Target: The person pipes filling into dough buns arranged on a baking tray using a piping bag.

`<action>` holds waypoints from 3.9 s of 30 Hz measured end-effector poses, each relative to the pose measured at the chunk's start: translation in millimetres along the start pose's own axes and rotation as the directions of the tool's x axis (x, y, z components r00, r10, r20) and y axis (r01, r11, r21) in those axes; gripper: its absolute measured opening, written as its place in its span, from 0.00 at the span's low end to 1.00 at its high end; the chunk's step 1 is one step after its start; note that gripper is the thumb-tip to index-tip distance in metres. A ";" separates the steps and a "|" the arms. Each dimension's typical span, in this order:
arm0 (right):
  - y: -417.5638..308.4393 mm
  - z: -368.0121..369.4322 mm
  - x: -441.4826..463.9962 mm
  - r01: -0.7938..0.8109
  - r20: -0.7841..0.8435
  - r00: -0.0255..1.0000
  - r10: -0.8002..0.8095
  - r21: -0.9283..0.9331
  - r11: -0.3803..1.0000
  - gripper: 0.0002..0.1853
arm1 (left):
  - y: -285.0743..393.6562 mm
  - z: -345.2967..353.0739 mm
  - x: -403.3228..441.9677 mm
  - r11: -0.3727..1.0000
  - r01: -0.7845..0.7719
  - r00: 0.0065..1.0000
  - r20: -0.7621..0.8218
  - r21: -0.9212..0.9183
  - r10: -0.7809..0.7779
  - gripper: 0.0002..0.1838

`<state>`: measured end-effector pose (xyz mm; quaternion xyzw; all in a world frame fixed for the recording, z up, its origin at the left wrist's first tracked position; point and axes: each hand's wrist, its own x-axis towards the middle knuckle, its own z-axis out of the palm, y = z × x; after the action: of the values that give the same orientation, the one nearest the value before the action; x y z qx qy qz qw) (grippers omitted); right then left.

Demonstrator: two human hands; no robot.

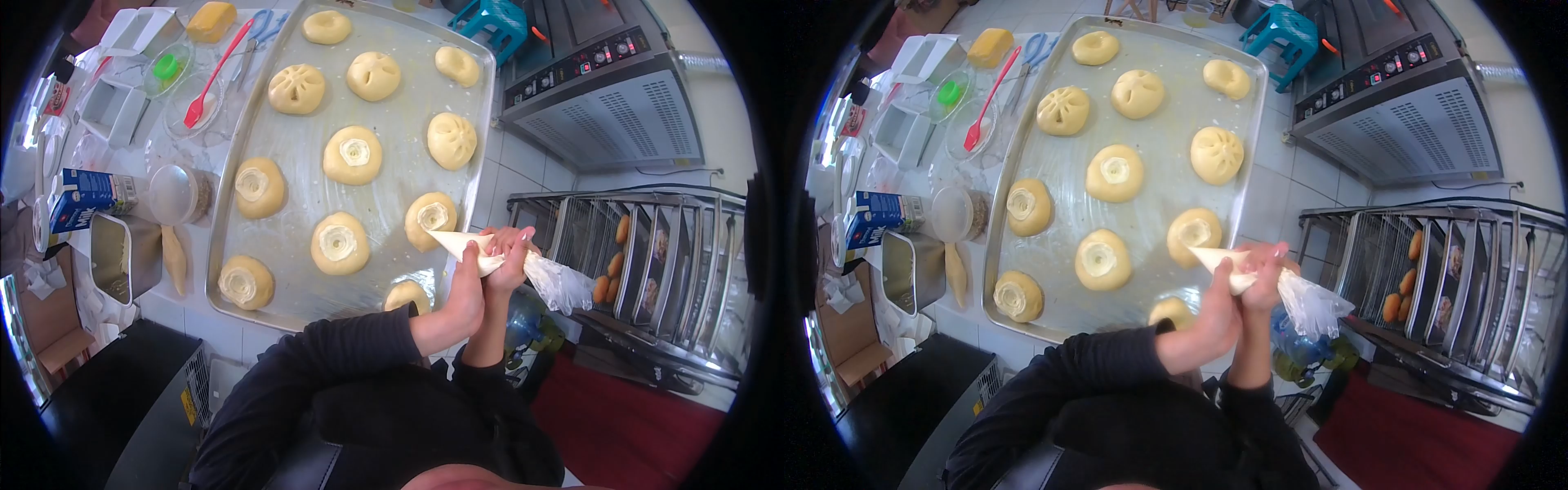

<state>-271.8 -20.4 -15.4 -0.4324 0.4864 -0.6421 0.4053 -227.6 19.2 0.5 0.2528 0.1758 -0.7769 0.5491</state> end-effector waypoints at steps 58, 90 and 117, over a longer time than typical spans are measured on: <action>3.1 19.4 9.0 -0.010 0.032 0.999 0.010 -0.001 1.000 0.24 | 15.7 4.1 9.0 0.999 -0.033 0.999 0.017 -0.029 0.033 0.22; -3.0 -15.1 16.2 0.095 -0.061 0.994 -0.095 -0.010 0.995 0.23 | 0.8 11.3 8.4 0.989 0.144 0.986 0.080 0.013 -0.145 0.21; -62.4 46.5 -24.1 0.169 -0.119 0.985 -0.125 0.522 0.836 0.23 | 36.4 22.2 -48.3 0.966 -0.145 0.972 0.215 0.214 0.098 0.18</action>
<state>-226.8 1.9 48.7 -0.3139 0.2715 -0.7972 0.4386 -184.8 31.7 46.9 0.2438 0.0127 -0.7784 0.5783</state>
